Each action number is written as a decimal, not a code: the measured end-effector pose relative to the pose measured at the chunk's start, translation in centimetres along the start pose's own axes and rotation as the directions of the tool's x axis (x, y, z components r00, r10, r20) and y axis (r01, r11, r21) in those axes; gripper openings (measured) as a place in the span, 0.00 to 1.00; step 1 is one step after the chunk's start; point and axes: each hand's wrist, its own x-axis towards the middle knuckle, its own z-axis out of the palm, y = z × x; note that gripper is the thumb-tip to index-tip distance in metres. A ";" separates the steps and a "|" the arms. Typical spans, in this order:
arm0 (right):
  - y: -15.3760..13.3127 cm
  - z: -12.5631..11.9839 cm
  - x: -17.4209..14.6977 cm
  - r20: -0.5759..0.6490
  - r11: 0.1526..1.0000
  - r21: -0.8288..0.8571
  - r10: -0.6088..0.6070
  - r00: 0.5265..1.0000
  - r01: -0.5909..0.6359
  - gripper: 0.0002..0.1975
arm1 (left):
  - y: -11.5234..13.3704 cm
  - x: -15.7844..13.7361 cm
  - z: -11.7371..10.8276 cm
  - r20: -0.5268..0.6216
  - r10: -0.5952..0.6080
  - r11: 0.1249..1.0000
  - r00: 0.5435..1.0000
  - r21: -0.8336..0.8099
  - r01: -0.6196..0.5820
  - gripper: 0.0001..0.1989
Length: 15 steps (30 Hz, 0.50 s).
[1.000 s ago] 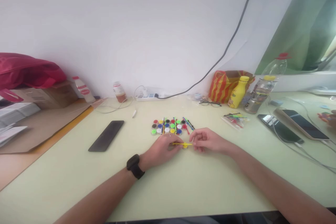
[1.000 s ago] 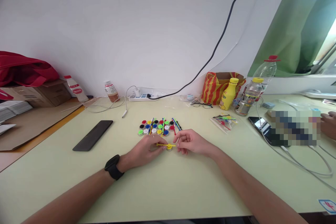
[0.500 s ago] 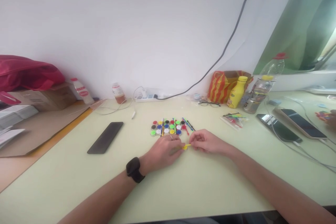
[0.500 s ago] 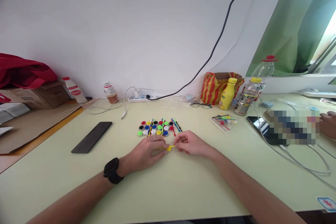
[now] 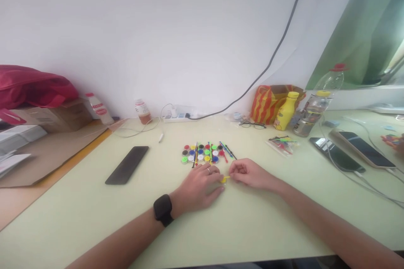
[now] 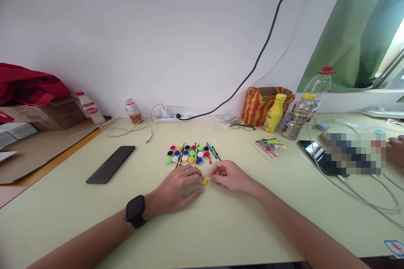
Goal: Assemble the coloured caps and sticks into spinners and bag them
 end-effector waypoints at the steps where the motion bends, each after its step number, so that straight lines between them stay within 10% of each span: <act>1: 0.1 0.1 -0.2 -0.006 1.000 -0.002 -0.008 1.000 0.008 0.13 | 0.1 0.0 0.0 -0.004 -0.004 1.000 1.000 -0.011 0.004 0.08; 8: 0.5 0.5 -2.0 -0.170 0.999 0.001 -0.044 0.984 0.045 0.25 | -0.1 -0.2 -0.6 -0.138 -0.067 0.991 0.988 -0.121 0.050 0.24; 15: 0.0 0.5 -1.6 -0.274 0.992 0.123 0.052 0.960 -0.019 0.27 | -0.7 -0.2 -1.2 -0.219 -0.240 0.951 0.946 -0.249 0.184 0.16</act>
